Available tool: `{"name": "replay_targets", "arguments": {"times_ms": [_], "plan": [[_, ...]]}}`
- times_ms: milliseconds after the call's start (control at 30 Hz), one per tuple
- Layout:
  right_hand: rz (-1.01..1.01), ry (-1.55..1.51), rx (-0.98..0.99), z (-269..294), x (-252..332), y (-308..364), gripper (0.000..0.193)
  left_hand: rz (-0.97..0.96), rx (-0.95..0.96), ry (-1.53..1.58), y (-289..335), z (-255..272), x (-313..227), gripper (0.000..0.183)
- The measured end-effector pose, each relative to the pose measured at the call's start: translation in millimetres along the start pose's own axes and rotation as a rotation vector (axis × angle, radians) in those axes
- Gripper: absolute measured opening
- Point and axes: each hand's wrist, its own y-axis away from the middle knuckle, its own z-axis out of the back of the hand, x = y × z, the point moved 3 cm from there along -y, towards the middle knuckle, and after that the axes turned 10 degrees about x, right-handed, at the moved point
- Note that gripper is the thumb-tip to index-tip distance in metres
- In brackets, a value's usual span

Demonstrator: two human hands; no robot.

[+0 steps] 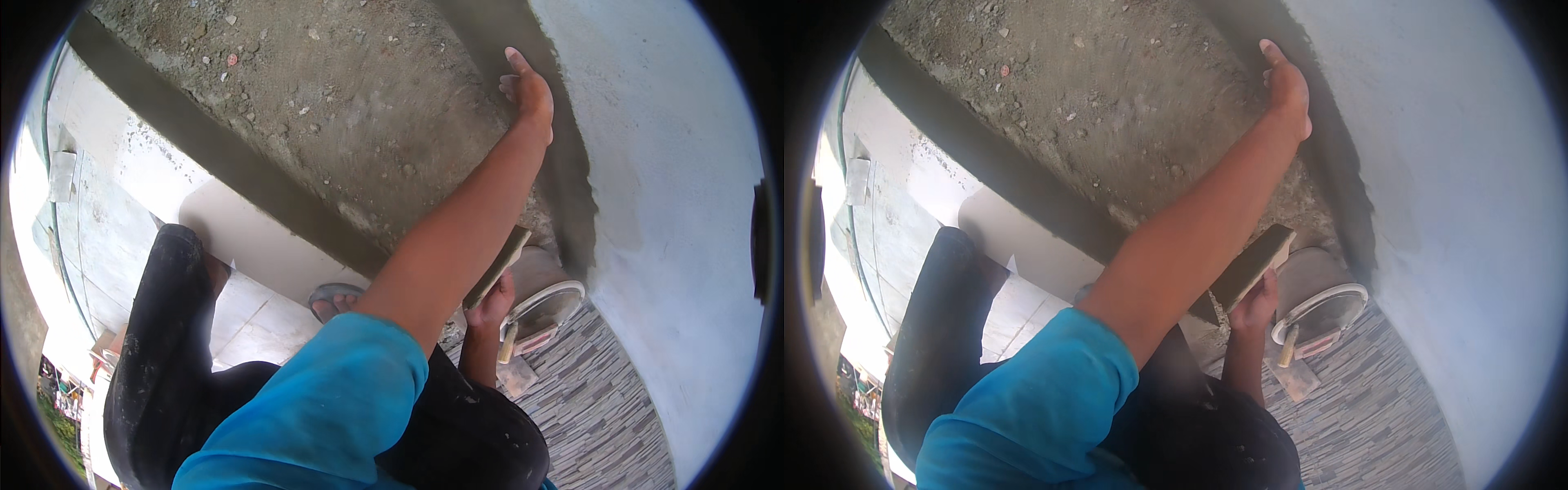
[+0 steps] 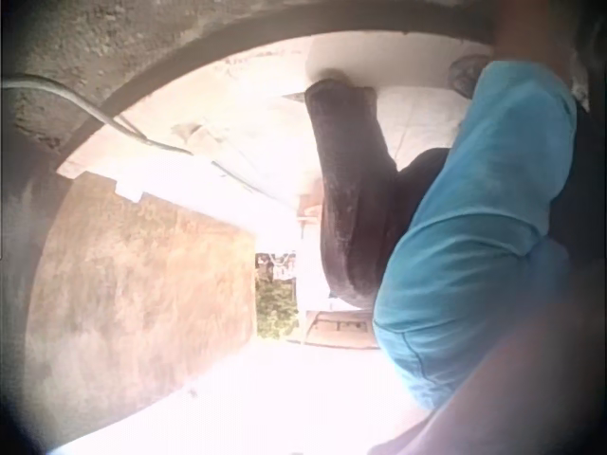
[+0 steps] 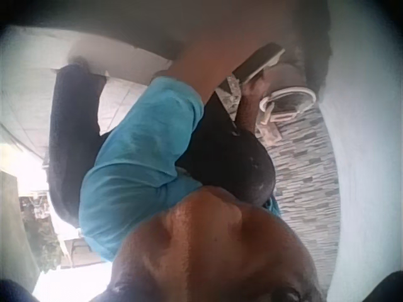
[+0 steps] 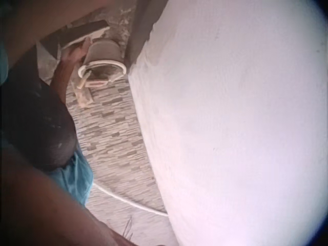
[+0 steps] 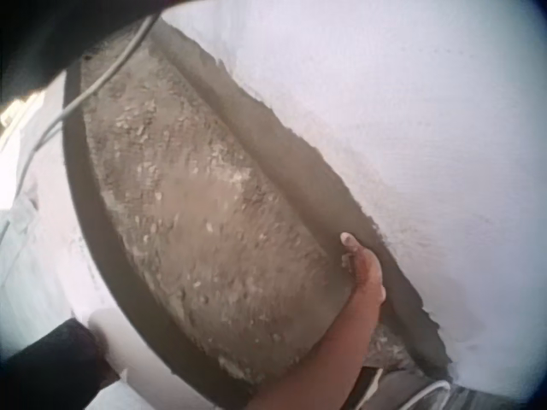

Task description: The person smooths a wet concrete floor using a wooden float and a sponge. They repeatedly rub the surface to level it and occasionally dip the sponge in a bucket of water to clean the tool.

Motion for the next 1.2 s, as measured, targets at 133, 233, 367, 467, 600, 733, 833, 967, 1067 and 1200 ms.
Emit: {"name": "replay_targets", "arguments": {"times_ms": [133, 233, 367, 467, 600, 733, 833, 967, 1067, 1200], "plan": [[-0.036, 0.043, -0.038, -7, -6, 10, 0.034, -0.056, -0.132, -0.039, -35, -5, -29, 0.101], [-0.041, 0.072, -0.067, -10, -7, 11, 0.034, -0.101, -0.152, -0.051, -33, 2, -67, 0.101], [-0.034, 0.09, -0.099, -3, -5, 11, 0.036, -0.116, -0.221, -0.09, -23, -3, -110, 0.098], [-0.054, 0.083, -0.104, -1, -8, 10, 0.037, -0.183, -0.264, -0.092, -30, -4, -136, 0.095], [-0.075, 0.091, -0.04, 9, -10, 6, 0.039, -0.749, -0.234, -0.179, -66, 9, -179, 0.09], [-0.108, 0.061, -0.026, 5, -13, 1, 0.04, -0.814, -0.175, -0.351, -61, 26, -153, 0.089], [-0.127, 0.112, -0.012, 10, -13, 1, 0.041, -0.615, -0.119, -0.316, -68, 40, -89, 0.089], [-0.101, 0.068, -0.056, 0, -13, 1, 0.041, -0.28, -0.088, -0.332, -64, 24, -26, 0.088], [-0.1, 0.079, -0.096, -3, -14, 4, 0.039, -0.363, -0.13, -0.325, -72, 21, -59, 0.089], [-0.11, 0.117, -0.016, 18, -14, 3, 0.037, -0.684, -0.305, -0.462, -90, 23, -135, 0.088]]}}
